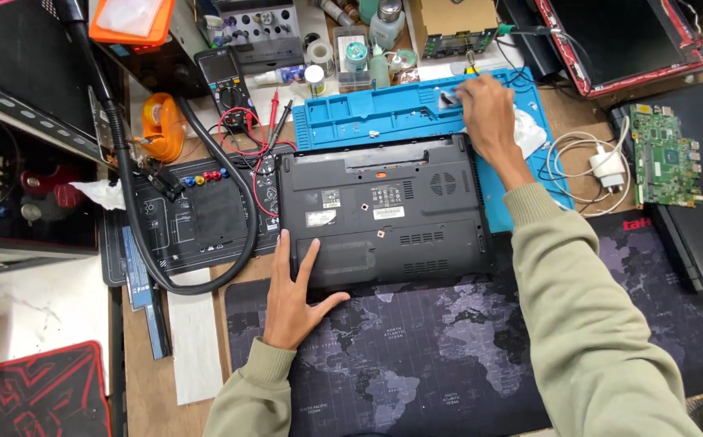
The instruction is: Repairing a laptop by unscrewing the back cover and removing internal components
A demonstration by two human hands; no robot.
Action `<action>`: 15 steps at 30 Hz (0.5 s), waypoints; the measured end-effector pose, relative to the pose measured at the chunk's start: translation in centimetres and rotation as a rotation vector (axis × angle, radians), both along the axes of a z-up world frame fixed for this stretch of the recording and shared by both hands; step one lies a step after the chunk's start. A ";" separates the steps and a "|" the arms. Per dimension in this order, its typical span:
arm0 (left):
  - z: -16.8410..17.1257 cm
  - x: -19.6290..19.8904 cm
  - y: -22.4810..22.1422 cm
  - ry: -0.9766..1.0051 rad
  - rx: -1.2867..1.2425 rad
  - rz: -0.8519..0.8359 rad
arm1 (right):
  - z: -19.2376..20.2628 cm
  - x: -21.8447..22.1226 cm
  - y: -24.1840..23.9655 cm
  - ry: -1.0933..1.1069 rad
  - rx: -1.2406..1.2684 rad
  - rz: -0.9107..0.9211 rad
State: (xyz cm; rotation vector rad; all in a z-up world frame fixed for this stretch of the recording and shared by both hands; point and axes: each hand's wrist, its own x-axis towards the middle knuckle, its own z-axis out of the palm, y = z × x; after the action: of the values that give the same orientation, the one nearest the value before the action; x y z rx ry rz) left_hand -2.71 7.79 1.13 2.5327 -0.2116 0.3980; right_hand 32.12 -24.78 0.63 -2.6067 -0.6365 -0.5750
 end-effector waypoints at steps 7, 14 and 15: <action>-0.5 -0.6 -0.6 -0.059 0.133 0.069 | 5.7 -12.1 1.2 -0.055 0.376 0.083; -2.2 -1.6 -1.2 -0.150 0.408 0.309 | 4.2 -26.0 0.4 0.293 0.579 -0.084; -2.3 -1.7 -1.1 -0.121 0.394 0.299 | 3.9 -27.3 0.3 0.292 0.623 -0.113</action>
State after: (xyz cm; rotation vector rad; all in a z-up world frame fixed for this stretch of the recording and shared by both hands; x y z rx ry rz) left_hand -4.43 6.73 -1.22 2.9405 0.0526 0.6853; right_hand 4.81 -24.51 4.54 -2.0809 -0.1732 -0.3407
